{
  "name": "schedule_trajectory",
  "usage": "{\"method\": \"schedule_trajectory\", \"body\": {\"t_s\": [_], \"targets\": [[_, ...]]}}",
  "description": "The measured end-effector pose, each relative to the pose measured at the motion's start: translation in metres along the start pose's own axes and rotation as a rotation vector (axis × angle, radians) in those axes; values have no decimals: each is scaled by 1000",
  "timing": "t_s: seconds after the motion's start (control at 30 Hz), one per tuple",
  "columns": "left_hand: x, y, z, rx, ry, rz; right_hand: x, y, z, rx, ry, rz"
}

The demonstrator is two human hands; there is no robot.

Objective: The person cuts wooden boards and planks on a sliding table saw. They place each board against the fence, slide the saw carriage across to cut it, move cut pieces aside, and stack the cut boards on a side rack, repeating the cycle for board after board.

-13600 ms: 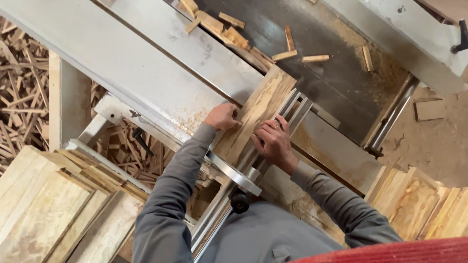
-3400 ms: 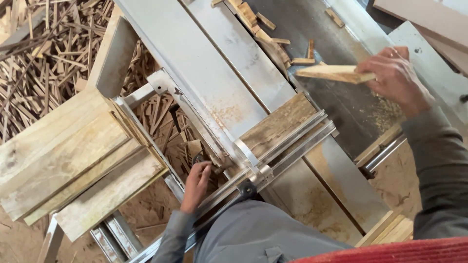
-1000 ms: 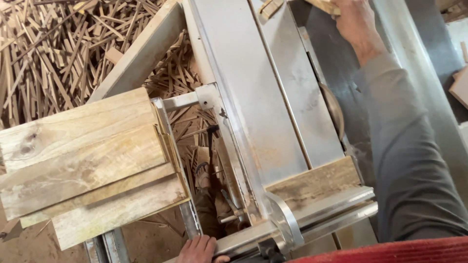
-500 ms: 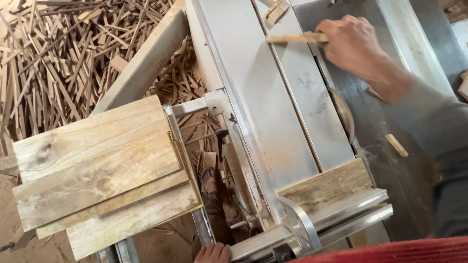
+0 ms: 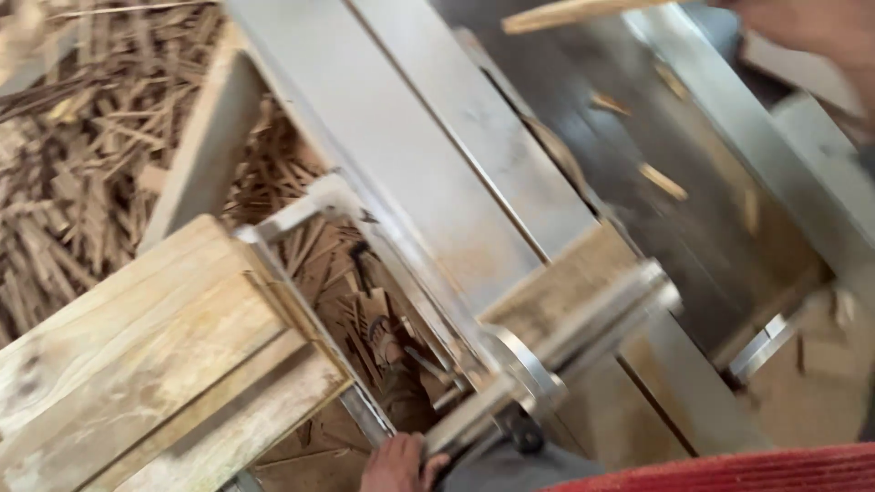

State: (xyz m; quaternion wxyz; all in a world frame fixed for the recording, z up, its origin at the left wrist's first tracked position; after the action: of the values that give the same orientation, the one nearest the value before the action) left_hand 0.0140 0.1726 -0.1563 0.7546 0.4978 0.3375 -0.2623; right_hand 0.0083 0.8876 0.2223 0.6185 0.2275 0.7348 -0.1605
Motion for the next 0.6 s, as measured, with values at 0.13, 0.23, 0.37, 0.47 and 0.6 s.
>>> {"method": "schedule_trajectory", "body": {"t_s": [0.13,0.23,0.37,0.47,0.6], "targets": [[-44,31,-2,35,133,-45,-25,124,145,120,-173,48],[-60,48,-3,-18,108,-77,-31,179,237,188,-276,50],[-64,55,-5,-20,88,-106,-9,195,315,236,-219,127],[-54,48,-4,-111,21,-104,12,179,324,194,-149,130],[-37,29,-6,-58,69,-131,26,159,261,154,-95,63]]}}
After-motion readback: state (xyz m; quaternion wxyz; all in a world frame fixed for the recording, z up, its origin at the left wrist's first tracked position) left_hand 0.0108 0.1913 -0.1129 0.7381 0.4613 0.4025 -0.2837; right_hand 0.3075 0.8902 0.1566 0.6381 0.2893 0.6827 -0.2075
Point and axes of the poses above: each hand's wrist, its own z-axis away from the middle knuckle, its own x-axis out of the palm, y = z × x, the point moved 3 cm from there along -z, towards the middle knuckle, and after that the axes turned 15 degrees about x, right-handed, at the moved point
